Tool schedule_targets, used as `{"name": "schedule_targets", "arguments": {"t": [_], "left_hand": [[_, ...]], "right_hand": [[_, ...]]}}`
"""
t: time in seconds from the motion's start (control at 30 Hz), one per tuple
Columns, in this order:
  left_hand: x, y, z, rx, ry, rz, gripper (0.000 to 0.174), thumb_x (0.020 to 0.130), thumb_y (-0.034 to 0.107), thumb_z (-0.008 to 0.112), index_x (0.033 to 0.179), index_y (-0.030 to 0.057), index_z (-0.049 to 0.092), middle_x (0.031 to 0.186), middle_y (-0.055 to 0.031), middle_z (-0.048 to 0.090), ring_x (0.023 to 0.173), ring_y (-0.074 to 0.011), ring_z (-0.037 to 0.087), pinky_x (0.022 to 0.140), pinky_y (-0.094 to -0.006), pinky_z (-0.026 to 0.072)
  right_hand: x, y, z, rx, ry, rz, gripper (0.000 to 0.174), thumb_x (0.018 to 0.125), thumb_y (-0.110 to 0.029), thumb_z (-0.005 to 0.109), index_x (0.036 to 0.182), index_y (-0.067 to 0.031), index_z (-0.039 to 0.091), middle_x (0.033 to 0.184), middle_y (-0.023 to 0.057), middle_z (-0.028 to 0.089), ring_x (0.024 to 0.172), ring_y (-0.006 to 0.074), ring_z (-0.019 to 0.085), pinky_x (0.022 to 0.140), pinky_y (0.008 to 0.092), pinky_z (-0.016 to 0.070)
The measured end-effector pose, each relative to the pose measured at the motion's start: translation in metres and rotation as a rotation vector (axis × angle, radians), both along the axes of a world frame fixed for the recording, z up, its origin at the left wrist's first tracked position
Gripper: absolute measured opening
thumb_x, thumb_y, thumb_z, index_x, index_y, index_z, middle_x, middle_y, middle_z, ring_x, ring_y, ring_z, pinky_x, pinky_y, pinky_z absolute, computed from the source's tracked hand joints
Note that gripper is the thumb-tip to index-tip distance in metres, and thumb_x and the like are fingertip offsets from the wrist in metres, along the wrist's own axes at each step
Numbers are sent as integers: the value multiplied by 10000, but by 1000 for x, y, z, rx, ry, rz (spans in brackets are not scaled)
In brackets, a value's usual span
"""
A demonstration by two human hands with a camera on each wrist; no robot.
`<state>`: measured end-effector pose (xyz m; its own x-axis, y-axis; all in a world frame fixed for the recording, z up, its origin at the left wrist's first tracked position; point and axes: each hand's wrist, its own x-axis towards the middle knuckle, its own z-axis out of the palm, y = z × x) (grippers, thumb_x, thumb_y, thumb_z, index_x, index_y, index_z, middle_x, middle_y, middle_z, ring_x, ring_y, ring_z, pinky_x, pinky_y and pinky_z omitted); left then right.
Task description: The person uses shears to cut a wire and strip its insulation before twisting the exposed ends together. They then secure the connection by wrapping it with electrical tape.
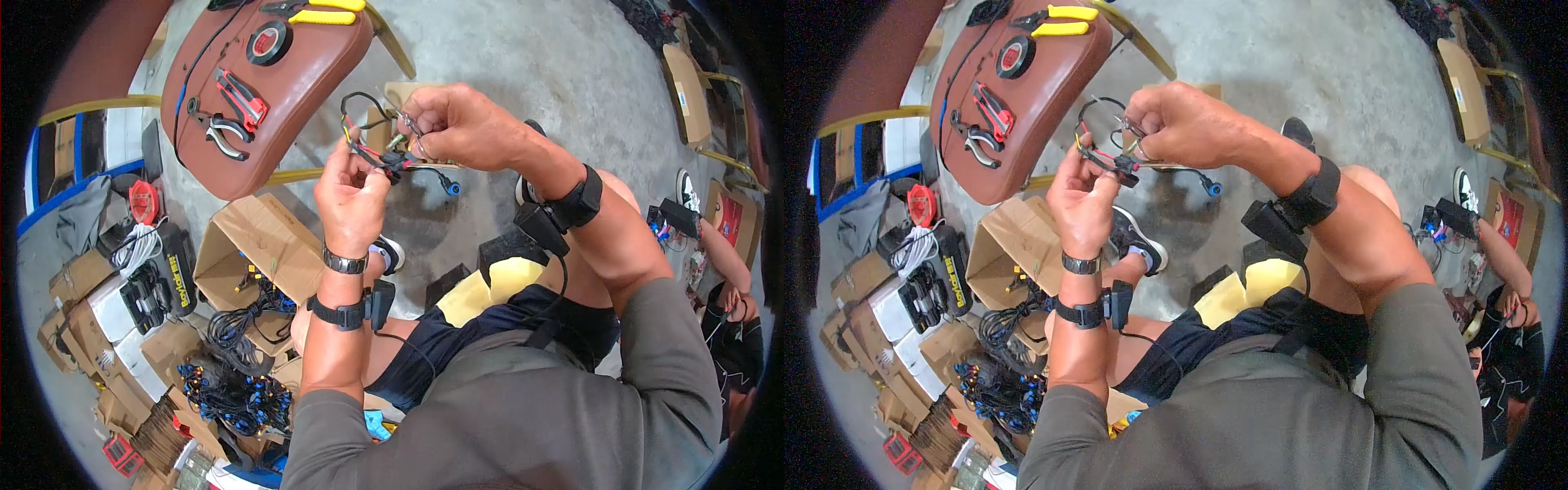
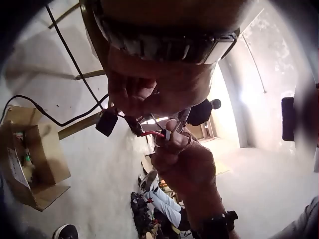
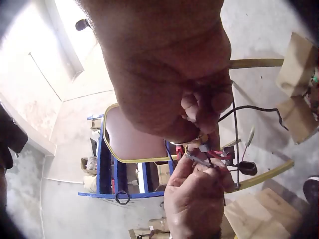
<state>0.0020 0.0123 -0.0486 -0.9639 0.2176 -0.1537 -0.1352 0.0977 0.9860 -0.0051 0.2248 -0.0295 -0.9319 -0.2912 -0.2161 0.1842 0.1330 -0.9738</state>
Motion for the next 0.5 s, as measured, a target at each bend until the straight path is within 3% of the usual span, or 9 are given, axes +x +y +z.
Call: {"name": "schedule_targets", "arguments": {"t": [0.5], "left_hand": [[-4, -2, -5, 62, -78, 95, 543, 809, -94, 548, 1343, -91, 454, 871, -50, 646, 709, -102, 600, 596, -224, 503]], "right_hand": [[3, -8, -7, 15, 74, 12, 187, 797, -3, 687, 966, -4, 606, 656, -51, 473, 623, 46, 414, 542, 249, 346]]}}
